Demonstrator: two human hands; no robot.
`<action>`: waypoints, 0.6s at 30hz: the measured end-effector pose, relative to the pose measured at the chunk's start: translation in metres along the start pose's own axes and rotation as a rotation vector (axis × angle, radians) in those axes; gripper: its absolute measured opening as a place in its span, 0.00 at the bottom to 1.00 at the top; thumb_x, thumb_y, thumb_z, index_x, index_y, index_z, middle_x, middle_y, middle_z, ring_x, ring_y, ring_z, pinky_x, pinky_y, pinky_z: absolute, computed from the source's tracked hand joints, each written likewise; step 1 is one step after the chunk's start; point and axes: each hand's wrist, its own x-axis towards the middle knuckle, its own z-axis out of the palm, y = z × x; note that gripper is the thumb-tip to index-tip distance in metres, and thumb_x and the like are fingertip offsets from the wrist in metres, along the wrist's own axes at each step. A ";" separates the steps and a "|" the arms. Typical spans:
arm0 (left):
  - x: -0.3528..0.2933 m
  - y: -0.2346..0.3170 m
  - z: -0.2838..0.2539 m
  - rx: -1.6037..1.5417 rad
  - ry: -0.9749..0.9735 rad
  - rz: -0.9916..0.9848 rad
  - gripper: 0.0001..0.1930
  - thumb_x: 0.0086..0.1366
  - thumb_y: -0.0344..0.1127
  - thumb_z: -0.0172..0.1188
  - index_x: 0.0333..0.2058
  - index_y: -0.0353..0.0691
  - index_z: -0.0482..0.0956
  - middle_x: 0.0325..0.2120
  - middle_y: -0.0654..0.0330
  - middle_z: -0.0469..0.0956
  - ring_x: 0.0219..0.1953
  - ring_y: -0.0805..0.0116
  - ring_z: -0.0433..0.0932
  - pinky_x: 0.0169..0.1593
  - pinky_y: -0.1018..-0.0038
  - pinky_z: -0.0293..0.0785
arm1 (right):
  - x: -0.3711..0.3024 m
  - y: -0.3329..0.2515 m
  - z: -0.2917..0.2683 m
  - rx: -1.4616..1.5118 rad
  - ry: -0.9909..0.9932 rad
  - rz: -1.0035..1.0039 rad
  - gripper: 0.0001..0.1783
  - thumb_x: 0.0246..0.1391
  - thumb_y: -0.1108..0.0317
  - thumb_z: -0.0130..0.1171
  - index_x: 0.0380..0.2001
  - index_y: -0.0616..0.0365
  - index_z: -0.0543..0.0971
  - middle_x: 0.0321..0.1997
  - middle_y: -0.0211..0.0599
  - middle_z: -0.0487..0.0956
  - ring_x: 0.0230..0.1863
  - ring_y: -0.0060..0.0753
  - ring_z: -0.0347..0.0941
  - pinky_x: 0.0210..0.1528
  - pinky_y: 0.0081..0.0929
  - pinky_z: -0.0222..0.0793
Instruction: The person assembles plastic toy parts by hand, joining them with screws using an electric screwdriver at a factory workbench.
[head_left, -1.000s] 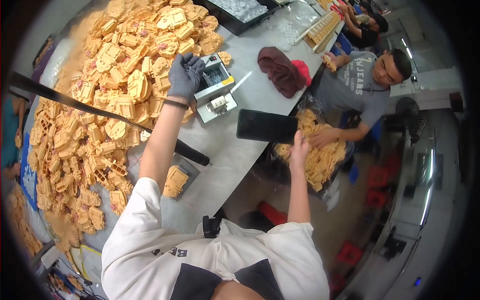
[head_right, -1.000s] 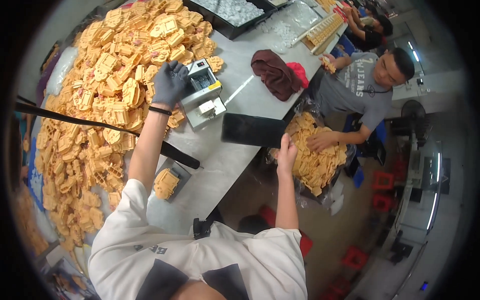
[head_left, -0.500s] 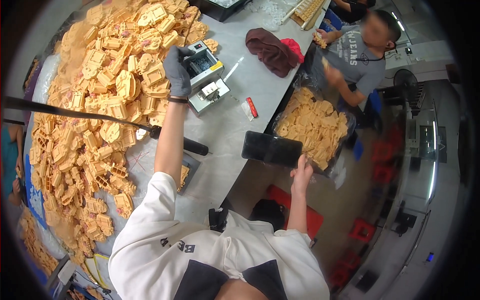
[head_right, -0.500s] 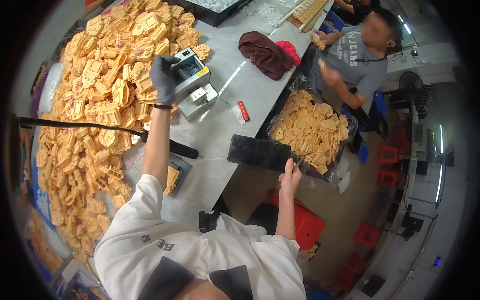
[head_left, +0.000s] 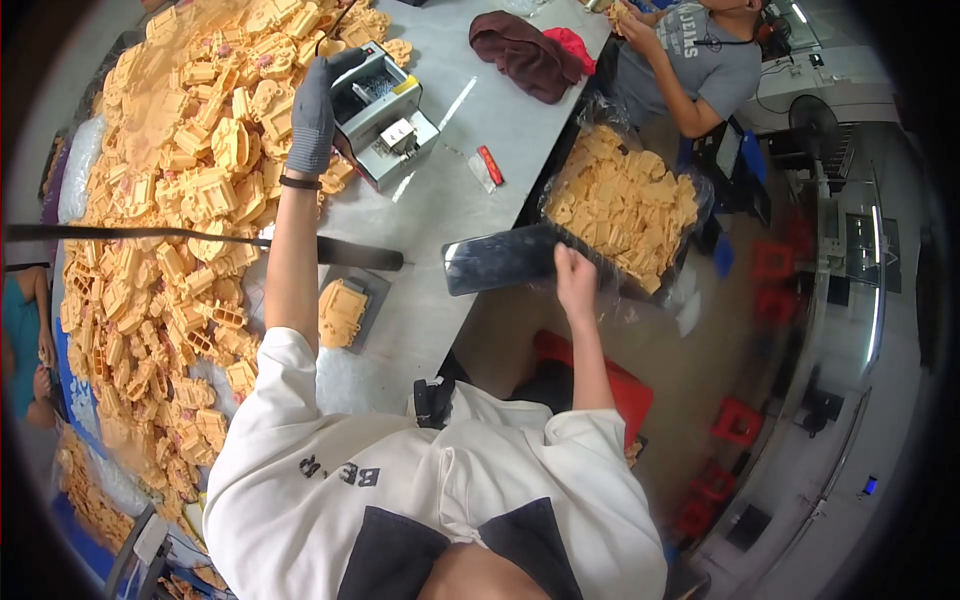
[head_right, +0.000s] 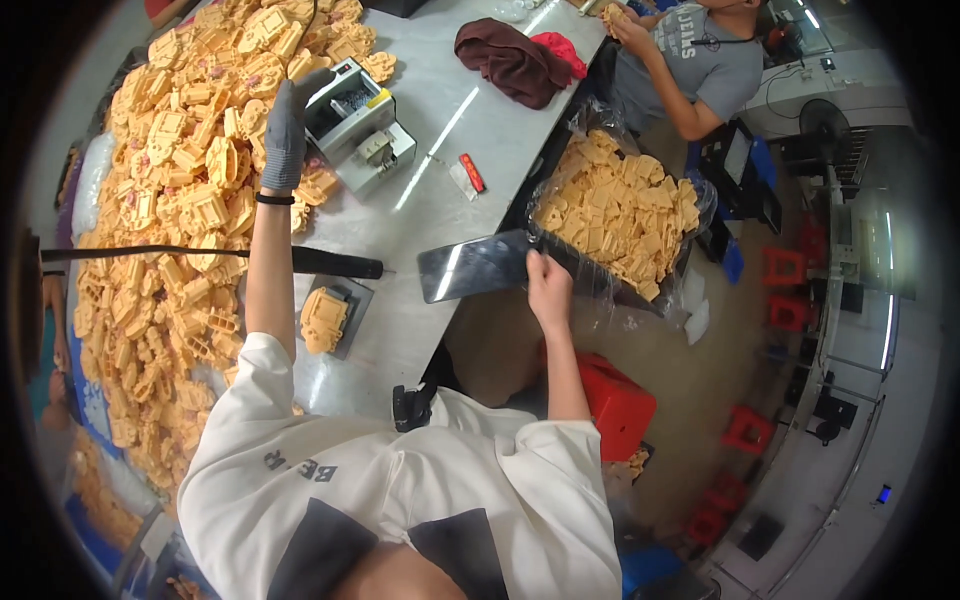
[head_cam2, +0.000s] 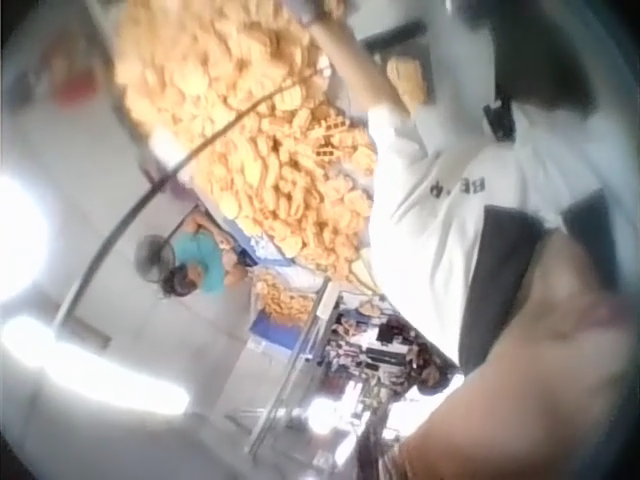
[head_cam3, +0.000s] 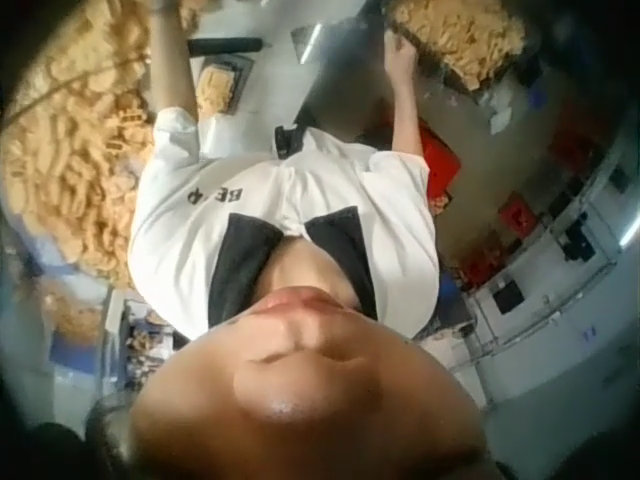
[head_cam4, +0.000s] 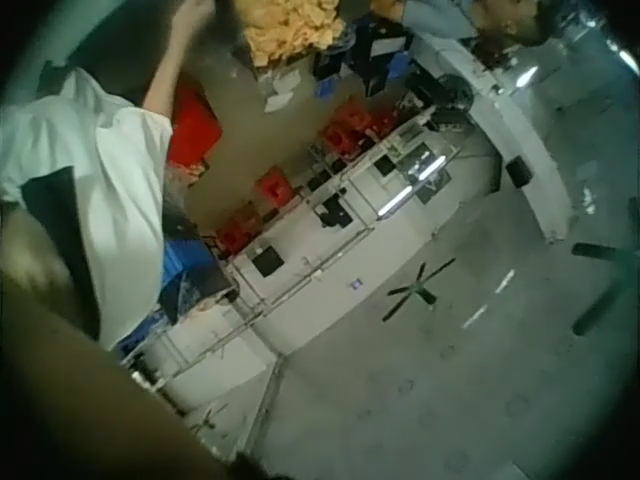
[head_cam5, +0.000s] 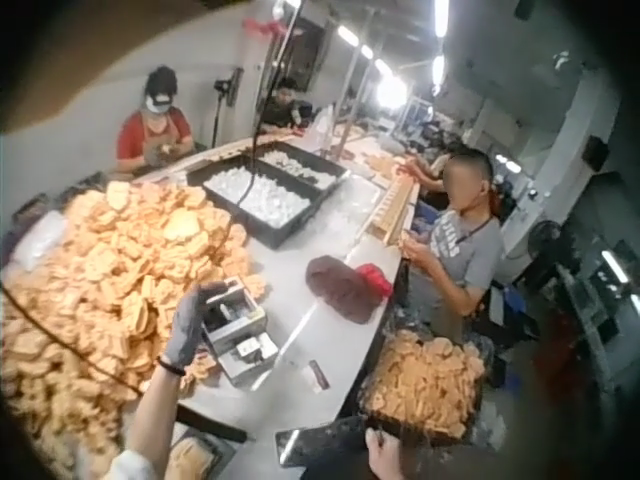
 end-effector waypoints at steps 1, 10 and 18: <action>-0.009 0.001 0.001 0.007 0.009 0.057 0.27 0.67 0.51 0.34 0.46 0.33 0.72 0.43 0.55 0.75 0.43 0.69 0.72 0.50 0.77 0.65 | 0.006 -0.003 0.008 -0.048 -0.064 -0.027 0.22 0.56 0.58 0.50 0.17 0.65 0.65 0.13 0.39 0.58 0.18 0.22 0.55 0.22 0.28 0.56; -0.225 0.025 0.015 0.553 -0.015 0.191 0.19 0.67 0.38 0.35 0.44 0.31 0.70 0.41 0.55 0.74 0.45 0.64 0.73 0.50 0.72 0.66 | 0.035 -0.003 0.032 -0.213 -0.361 -0.112 0.22 0.54 0.57 0.50 0.16 0.64 0.69 0.14 0.49 0.67 0.18 0.52 0.66 0.22 0.39 0.58; -0.377 0.002 -0.003 -0.143 0.575 -0.388 0.22 0.67 0.45 0.40 0.43 0.30 0.71 0.37 0.52 0.76 0.40 0.62 0.76 0.48 0.69 0.70 | 0.057 -0.013 0.021 -0.072 -0.138 -0.277 0.21 0.54 0.58 0.53 0.16 0.65 0.68 0.13 0.46 0.67 0.15 0.41 0.62 0.21 0.35 0.58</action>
